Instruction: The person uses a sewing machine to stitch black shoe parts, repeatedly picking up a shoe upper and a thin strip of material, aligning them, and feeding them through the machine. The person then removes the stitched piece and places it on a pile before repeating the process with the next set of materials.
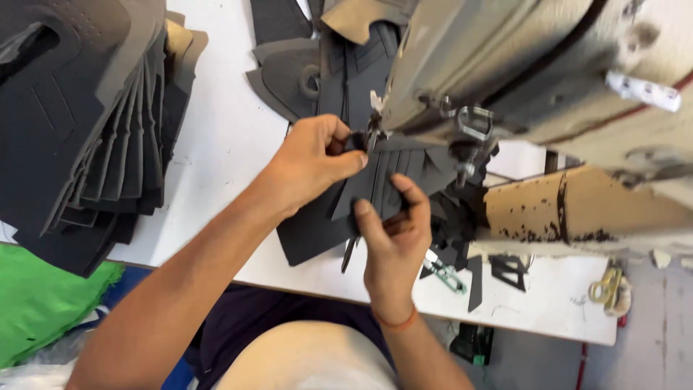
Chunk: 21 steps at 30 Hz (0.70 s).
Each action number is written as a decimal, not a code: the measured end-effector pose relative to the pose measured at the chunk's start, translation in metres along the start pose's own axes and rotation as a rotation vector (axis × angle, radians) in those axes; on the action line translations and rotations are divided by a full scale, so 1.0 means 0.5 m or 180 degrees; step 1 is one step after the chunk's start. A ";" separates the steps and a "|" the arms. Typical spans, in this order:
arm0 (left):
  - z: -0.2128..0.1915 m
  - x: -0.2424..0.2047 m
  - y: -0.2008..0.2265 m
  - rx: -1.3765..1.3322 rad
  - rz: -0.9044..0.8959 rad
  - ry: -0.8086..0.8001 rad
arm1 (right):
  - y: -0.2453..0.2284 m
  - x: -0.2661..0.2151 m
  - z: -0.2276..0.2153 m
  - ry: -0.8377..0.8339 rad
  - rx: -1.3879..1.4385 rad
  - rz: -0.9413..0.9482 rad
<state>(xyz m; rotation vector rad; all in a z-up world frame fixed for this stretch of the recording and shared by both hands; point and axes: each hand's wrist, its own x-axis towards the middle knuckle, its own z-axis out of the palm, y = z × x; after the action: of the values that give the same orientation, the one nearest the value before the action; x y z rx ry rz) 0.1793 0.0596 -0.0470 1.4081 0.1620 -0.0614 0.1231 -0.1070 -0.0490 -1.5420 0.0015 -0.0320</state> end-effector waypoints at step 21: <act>-0.013 -0.012 0.095 0.0537 -0.0603 -0.0290 | -0.035 0.072 -0.020 -0.0392 0.0256 0.0271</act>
<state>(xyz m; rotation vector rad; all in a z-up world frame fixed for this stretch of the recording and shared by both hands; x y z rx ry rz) 0.1794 0.0734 -0.0009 1.5516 0.2182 -0.3014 0.1583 -0.1181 -0.0311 -1.4601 -0.0314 0.1290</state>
